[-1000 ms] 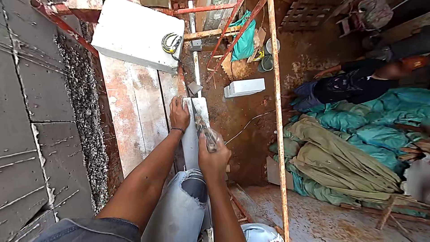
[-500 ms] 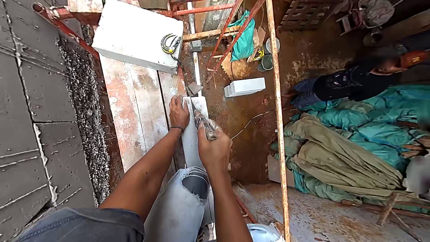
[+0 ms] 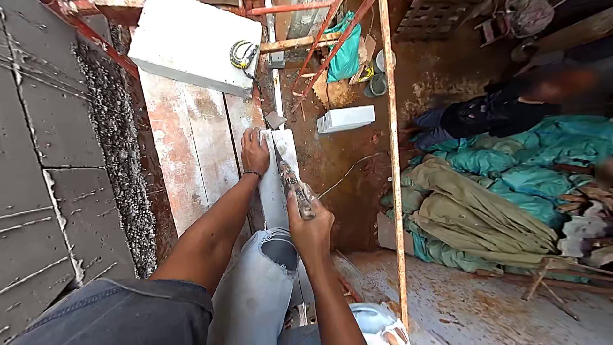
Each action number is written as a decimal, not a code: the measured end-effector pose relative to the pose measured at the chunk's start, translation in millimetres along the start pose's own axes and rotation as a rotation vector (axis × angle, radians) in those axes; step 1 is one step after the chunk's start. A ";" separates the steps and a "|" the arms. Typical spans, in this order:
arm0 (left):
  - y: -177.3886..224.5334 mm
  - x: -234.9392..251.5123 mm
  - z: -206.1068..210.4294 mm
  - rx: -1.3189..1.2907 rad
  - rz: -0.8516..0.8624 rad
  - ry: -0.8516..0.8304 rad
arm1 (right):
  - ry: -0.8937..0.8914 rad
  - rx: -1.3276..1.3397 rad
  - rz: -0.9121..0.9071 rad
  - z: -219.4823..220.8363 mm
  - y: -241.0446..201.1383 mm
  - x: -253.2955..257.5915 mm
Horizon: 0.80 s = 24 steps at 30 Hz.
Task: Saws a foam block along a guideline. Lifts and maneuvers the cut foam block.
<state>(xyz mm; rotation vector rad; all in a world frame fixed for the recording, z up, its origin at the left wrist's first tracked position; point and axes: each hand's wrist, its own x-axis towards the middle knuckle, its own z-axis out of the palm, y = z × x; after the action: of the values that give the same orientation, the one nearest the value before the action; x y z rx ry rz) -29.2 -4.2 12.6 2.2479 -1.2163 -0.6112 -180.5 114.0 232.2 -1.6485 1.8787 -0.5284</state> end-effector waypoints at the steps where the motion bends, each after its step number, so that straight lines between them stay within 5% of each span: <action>1: 0.3 -8.6 -2.0 0.006 0.000 -0.035 | 0.029 -0.003 -0.042 -22.4 1.5 -34.7; 5: 2.6 -3.0 1.2 -0.003 0.013 0.002 | 0.057 0.122 -0.056 -104.3 -1.9 -133.5; 10: 4.1 -4.9 1.1 0.009 0.021 0.000 | 0.053 0.050 0.005 -4.8 -2.9 -6.2; 12: 6.3 8.5 -2.3 -0.003 0.024 0.025 | -0.018 0.013 0.053 2.6 -11.6 21.6; 17: 9.9 6.9 -2.3 -0.009 0.029 0.023 | 0.069 0.120 -0.068 -91.7 5.5 -112.8; 19: 3.7 -6.7 -2.7 -0.002 0.015 0.003 | 0.053 0.164 -0.031 -102.2 3.8 -129.0; 24: 3.5 -5.1 2.4 0.006 0.017 -0.003 | -0.011 0.023 0.043 -1.1 -2.0 10.3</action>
<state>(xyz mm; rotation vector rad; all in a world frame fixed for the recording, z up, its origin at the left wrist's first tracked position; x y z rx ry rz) -35.4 -2.0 13.6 2.2401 -1.2396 -0.6051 -180.5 103.5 232.6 -1.5891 1.8891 -0.5200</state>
